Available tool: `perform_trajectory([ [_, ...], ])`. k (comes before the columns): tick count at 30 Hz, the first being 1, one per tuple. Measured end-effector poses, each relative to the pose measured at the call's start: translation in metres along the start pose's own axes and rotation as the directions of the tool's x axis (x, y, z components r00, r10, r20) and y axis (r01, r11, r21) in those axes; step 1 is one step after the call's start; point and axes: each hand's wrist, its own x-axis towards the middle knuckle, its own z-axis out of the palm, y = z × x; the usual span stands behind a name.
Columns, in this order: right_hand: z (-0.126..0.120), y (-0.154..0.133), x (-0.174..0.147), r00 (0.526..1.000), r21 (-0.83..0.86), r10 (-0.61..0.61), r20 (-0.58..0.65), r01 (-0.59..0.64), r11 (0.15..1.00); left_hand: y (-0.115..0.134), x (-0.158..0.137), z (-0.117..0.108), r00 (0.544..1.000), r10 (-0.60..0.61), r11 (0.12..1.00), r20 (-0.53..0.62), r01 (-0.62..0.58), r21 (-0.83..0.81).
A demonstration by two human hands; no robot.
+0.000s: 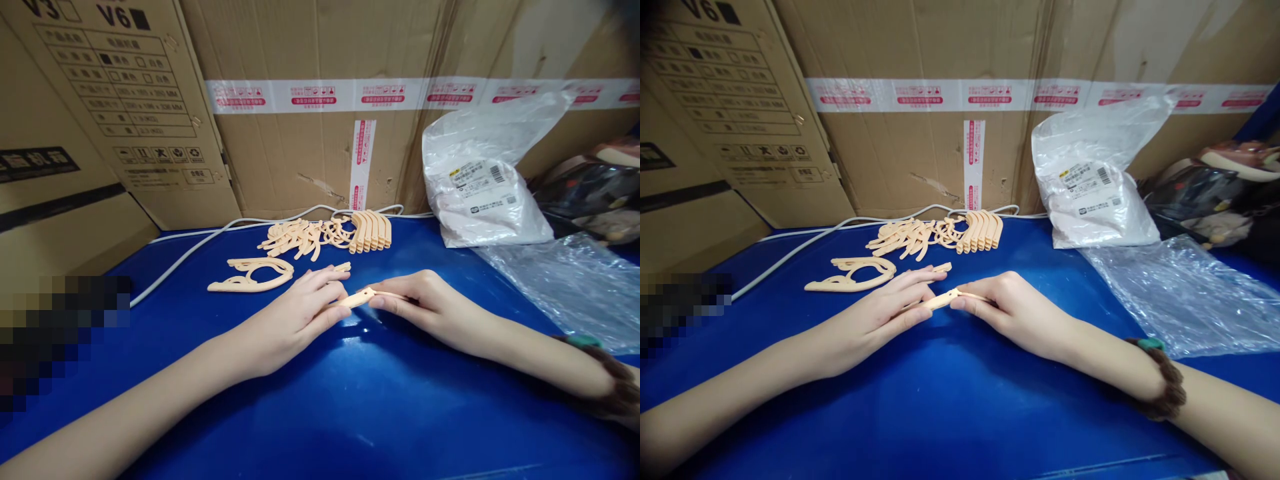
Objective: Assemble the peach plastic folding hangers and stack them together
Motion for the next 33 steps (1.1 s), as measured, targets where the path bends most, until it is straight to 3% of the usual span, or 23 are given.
perform_trajectory([
  [8,0.0015,0.0044,-0.0030,0.996,-0.294,-0.085,-0.021,0.076,0.953,-0.0004,0.0006,0.0024,1.000,0.012,1.000,-0.004,-0.012,0.026],
  [21,0.0043,0.0054,-0.0085,0.981,-0.606,-0.189,-0.033,0.131,0.784,-0.0013,0.0005,0.0025,0.999,0.043,0.995,0.019,-0.044,0.093],
  [33,0.0067,0.0046,-0.0097,0.973,-0.662,-0.222,-0.055,0.131,0.738,-0.0010,0.0005,0.0030,0.998,0.062,0.995,0.022,-0.064,0.072],
])
